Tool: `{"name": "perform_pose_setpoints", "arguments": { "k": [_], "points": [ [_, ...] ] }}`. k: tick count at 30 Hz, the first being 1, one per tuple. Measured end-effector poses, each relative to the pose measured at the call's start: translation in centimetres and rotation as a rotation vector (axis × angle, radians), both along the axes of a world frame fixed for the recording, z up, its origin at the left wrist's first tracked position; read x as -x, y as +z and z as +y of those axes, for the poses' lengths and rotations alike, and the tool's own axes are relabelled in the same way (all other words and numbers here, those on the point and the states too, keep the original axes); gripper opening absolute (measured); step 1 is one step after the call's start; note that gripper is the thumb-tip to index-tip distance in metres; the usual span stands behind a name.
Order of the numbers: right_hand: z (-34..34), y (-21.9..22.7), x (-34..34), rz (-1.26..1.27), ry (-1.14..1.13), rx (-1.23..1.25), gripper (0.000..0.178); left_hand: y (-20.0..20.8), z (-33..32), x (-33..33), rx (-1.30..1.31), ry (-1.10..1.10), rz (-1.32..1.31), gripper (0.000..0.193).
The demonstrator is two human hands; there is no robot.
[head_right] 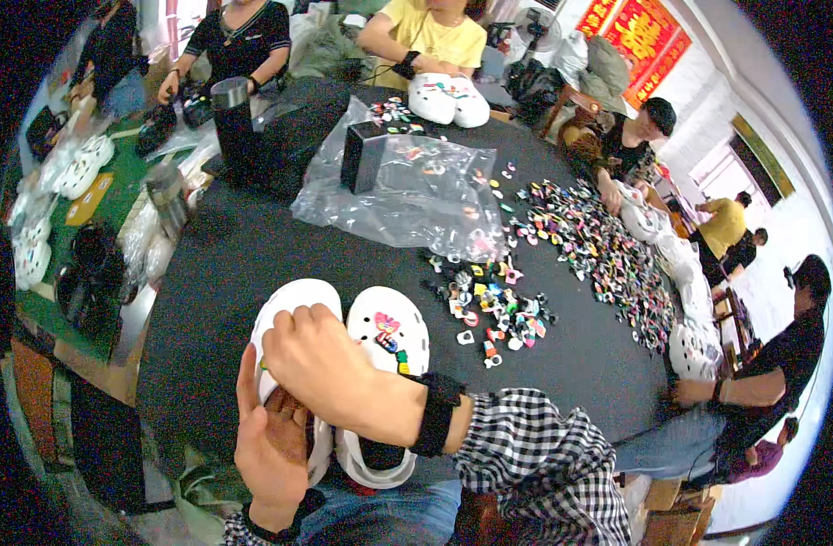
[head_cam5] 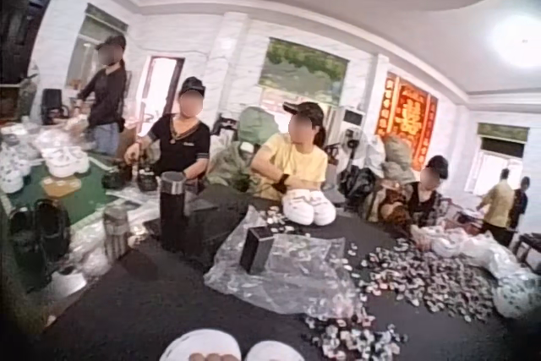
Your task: Attaching decorative charms and pins to foam clogs in a workshop environment.
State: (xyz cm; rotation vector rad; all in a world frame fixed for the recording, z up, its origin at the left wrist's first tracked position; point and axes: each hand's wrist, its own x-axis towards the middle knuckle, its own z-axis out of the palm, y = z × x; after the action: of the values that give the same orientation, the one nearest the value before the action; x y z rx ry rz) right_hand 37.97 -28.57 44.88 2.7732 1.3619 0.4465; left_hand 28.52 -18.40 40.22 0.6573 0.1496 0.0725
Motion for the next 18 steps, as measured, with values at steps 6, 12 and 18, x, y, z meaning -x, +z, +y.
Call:
{"name": "perform_pose_setpoints", "arguments": {
  "k": [6, 12, 18],
  "points": [
    [-0.6, -0.4, -0.8, 0.023, 0.075, -0.129, 0.014, -0.2, -0.1, 0.0, -0.061, 0.041, 0.005, 0.086],
    [-1.1, -0.2, -1.3, 0.149, 0.107, -0.130, 0.018, -0.4, -0.4, 0.3, -0.010, 0.037, -0.032, 0.085],
    [-0.9, -0.2, -1.7, 0.206, 0.128, -0.148, 0.019, -0.3, -0.2, 0.2, -0.020, 0.024, -0.034, 0.083]
  ]
}}
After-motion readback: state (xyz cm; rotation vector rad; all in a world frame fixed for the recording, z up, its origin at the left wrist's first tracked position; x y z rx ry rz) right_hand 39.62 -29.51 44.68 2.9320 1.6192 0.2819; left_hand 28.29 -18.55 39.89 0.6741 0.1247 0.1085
